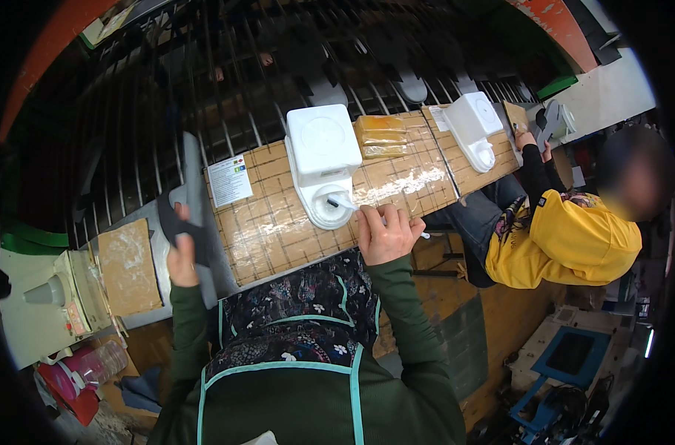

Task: The person repeatedly paints gray plastic shoe components with a small brush, dipping the brush into a white container and applying paint to the edges and surfaces. The person places finished pieces on a nearby rack and continues the process with additional parts.

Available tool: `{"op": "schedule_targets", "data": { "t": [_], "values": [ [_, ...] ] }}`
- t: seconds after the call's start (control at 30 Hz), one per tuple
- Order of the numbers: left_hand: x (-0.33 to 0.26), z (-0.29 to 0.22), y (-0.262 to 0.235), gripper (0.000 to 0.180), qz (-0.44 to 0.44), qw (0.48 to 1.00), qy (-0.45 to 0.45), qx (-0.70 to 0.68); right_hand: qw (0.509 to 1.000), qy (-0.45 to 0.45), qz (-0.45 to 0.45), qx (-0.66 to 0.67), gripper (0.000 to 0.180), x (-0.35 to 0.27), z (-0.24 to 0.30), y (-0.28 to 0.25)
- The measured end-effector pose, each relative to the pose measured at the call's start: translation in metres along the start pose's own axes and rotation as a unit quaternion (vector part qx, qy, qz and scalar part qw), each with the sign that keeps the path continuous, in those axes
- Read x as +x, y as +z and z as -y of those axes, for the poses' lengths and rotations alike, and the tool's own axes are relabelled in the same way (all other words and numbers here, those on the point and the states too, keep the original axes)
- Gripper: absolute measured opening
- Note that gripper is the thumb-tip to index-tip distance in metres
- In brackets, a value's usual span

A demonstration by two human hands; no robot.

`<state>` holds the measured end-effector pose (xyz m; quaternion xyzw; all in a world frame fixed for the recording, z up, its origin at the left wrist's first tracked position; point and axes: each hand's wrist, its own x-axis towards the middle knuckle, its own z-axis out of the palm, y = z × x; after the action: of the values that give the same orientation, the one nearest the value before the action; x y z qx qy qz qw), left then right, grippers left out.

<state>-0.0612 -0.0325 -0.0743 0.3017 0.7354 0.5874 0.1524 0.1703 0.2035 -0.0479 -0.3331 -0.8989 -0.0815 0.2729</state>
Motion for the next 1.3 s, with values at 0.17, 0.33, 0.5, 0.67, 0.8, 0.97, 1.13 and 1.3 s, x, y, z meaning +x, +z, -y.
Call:
{"op": "schedule_targets", "data": {
  "t": [0.17, 0.33, 0.5, 0.67, 0.8, 0.97, 1.13, 1.3],
  "values": [
    [-0.017, -0.013, 0.003, 0.071, 0.026, 0.699, 0.032, -0.714, 0.999, -0.044, 0.000, -0.026, 0.008, 0.003, 0.002, 0.005],
    [-0.009, -0.020, 0.013, 0.070, 0.049, 0.679, 0.036, -0.732, 0.995, 0.023, 0.072, 0.062, 0.010, -0.001, -0.014, 0.003],
    [-0.020, -0.032, 0.027, 0.068, 0.007, 0.675, -0.020, -0.737, 0.872, 0.251, 0.206, 0.366, 0.027, -0.009, -0.037, 0.011],
    [-0.023, -0.016, 0.051, 0.067, 0.070, 0.674, -0.005, -0.735, 0.645, 0.400, 0.300, 0.577, 0.027, -0.019, -0.043, 0.009],
    [-0.033, -0.002, 0.072, 0.072, 0.093, 0.657, -0.110, -0.740, 0.760, 0.305, 0.169, 0.548, 0.015, -0.009, -0.016, 0.002],
    [-0.033, -0.008, 0.089, 0.078, 0.107, 0.738, -0.163, -0.646, 0.928, 0.084, -0.101, 0.350, 0.013, 0.030, 0.034, -0.030],
    [-0.031, -0.024, 0.089, 0.086, 0.090, 0.861, -0.040, -0.500, 0.831, 0.077, -0.085, 0.545, 0.015, 0.052, 0.084, -0.044],
    [-0.042, -0.024, 0.083, 0.097, 0.059, 0.915, -0.033, -0.398, 0.800, 0.091, -0.040, 0.591, 0.013, 0.059, 0.103, -0.030]
  ]
}}
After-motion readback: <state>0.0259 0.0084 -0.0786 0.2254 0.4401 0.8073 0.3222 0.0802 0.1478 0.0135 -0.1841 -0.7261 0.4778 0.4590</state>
